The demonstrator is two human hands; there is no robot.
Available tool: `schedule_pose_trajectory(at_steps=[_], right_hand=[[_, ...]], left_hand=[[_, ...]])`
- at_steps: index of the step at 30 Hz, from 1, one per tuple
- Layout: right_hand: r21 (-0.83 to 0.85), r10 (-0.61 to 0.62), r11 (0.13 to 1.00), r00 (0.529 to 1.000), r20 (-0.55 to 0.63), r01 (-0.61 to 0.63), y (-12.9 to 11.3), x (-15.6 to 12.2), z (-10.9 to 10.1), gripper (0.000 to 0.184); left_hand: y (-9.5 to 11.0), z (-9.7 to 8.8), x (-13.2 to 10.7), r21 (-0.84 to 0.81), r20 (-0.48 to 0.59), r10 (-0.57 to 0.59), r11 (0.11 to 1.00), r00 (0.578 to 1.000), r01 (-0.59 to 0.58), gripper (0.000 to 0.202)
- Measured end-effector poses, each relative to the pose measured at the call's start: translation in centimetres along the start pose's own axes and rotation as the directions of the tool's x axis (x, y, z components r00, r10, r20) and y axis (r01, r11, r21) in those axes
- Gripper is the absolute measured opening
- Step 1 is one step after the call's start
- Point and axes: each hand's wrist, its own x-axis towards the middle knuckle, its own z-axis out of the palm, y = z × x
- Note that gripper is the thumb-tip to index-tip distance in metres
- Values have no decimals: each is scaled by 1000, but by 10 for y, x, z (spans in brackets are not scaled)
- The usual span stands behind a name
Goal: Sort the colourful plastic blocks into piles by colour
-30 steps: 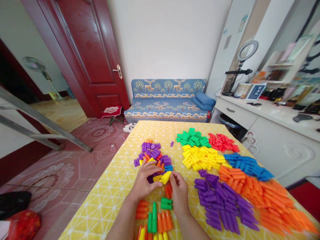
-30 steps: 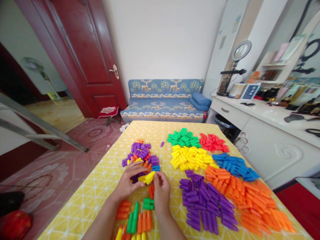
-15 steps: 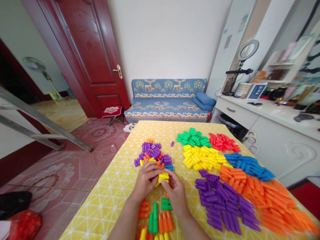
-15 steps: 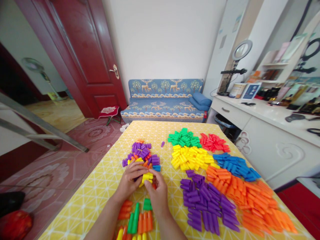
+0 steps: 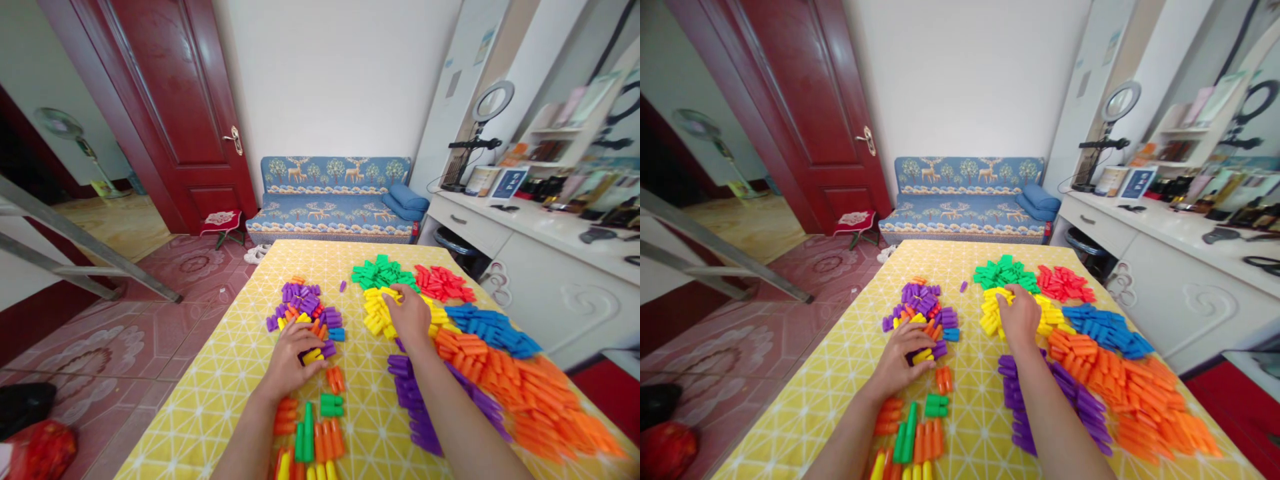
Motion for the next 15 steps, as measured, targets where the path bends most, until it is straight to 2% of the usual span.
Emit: schedule_pose_trajectory(at_steps=[3, 6, 11, 15], right_hand=[[-247, -15, 969, 998, 60, 30, 6, 23, 3, 28], [-349, -11, 935, 991, 136, 59, 9, 28, 12, 26], [-366, -25, 925, 980, 198, 98, 16, 28, 17, 26], [-289, -83, 948, 982, 167, 130, 9, 17, 13, 25]], left_hand=[[0, 0, 1, 24, 17, 17, 1000, 1000, -17, 34], [0, 0, 1, 48, 22, 22, 999, 1000, -23, 32], [-3, 3, -2, 56, 16, -10, 998, 1000, 9, 30], [-5, 3, -3, 12, 9, -66, 998, 998, 66, 24]])
